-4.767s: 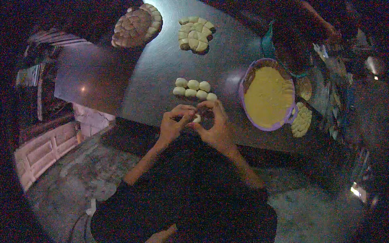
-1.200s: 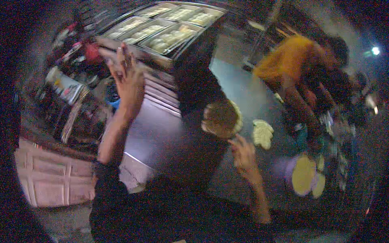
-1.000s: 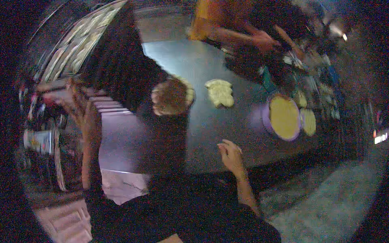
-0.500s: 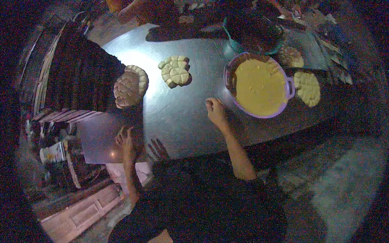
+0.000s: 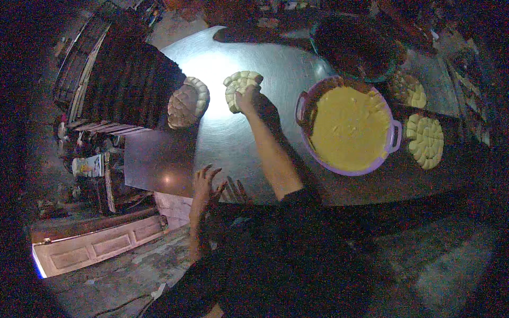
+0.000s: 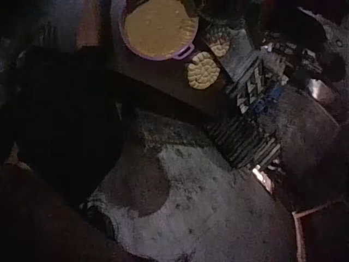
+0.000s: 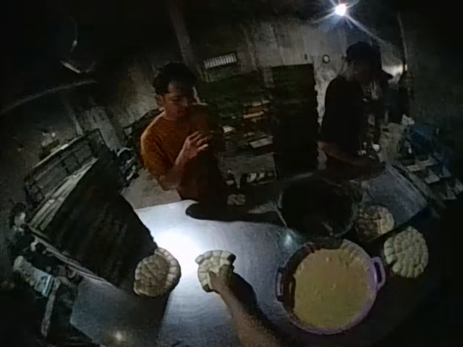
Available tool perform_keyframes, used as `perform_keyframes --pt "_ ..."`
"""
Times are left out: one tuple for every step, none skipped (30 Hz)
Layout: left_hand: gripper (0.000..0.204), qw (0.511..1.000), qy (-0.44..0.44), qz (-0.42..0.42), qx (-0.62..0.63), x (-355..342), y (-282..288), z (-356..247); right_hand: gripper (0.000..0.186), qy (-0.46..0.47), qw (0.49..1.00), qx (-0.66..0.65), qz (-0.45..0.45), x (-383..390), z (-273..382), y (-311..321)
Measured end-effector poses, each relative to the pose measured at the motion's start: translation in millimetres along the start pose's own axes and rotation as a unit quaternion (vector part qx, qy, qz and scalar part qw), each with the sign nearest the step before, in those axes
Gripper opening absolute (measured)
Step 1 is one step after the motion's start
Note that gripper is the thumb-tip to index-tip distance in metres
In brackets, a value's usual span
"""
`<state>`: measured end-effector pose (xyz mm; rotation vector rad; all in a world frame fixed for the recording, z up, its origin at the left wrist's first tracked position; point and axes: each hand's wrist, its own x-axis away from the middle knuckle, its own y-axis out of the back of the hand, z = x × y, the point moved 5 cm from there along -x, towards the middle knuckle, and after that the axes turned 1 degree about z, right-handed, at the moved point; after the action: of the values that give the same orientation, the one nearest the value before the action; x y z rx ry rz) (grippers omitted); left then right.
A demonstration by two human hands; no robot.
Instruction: The person fills small pieces of dough with a dark paste by hand, pinches them shut, and arranges them into patterns on a metal table. The person then lifts the assembled dough shapes and places them into a wooden tray.
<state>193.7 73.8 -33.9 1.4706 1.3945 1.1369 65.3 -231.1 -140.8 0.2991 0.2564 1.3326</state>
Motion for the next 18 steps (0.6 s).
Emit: perform_keyframes --pt "0.043 1.0 -0.002 0.0 0.007 -0.7 -2.9 1.2 0.051 -0.016 0.996 -0.089 0.012 4.6 -8.7 5.3" --pt "0.042 1.0 0.003 -0.004 0.016 2.1 -6.6 6.3 0.038 -0.05 0.981 -0.171 0.071 22.3 -15.9 8.3" --pt "0.04 0.999 0.015 -0.008 0.028 6.9 -10.5 12.9 0.033 -0.088 0.956 -0.23 0.156 51.5 -20.9 12.5" --pt "0.039 0.998 0.018 -0.007 0.056 8.7 -12.2 16.4 0.028 -0.128 0.92 -0.284 0.236 84.0 -26.3 23.0" --pt "0.037 0.996 0.013 -0.007 0.086 5.3 -12.9 17.0 0.024 -0.177 0.898 -0.297 0.272 112.1 -35.3 40.2" --pt "0.035 0.993 0.005 -0.005 0.114 0.5 -12.7 15.0 0.037 -0.134 0.896 -0.242 0.347 135.4 -47.8 63.0" --pt "0.034 0.989 0.004 0.004 0.146 -4.2 -15.9 13.1 0.036 -0.181 0.874 -0.246 0.378 161.9 -55.0 85.0" --pt "0.033 0.984 0.002 0.014 0.177 -9.7 -19.1 10.0 0.035 -0.229 0.848 -0.251 0.406 188.1 -51.1 104.3" --pt "0.032 0.978 -0.002 0.029 0.209 -15.8 -22.9 5.2 0.029 -0.248 0.848 -0.243 0.4 204.9 -38.1 124.6" --pt "0.032 0.968 -0.012 0.058 0.244 -22.1 -29.6 0.3 0.023 -0.263 0.85 -0.234 0.392 216.7 -30.5 138.3" --pt "0.032 0.956 -0.021 0.089 0.278 -27.3 -33.5 -4.0 0.022 -0.239 0.875 -0.217 0.362 225.6 -30.1 146.9" --pt "0.032 0.943 -0.032 0.117 0.311 -33.5 -38.8 -8.1 0.022 -0.212 0.898 -0.199 0.331 232.0 -30.0 154.2" --pt "0.033 0.935 -0.056 0.115 0.33 -39.6 -41.7 -11.3 0.022 -0.185 0.918 -0.179 0.3 234.3 -28.5 160.4" --pt "0.034 0.926 -0.08 0.114 0.35 -45.4 -45.5 -14.0 0.022 -0.184 0.909 -0.203 0.316 237.3 -18.3 164.6" --pt "0.036 0.918 -0.102 0.113 0.367 -50.6 -46.6 -16.8 0.023 -0.204 0.901 -0.239 0.3 238.7 -1.9 165.9" --pt "0.038 0.84 -0.023 0.207 0.5 -55.4 -57.4 -17.6 0.024 -0.222 0.891 -0.274 0.284 237.7 17.6 166.7" --pt "0.041 0.727 0.054 0.295 0.617 -60.2 -66.6 -25.2 0.026 -0.239 0.883 -0.304 0.265 235.0 34.9 167.9" --pt "0.044 0.59 0.132 0.374 0.703 -60.5 -72.3 -32.6 0.029 -0.2 0.893 -0.283 0.289 235.1 49.1 161.8"
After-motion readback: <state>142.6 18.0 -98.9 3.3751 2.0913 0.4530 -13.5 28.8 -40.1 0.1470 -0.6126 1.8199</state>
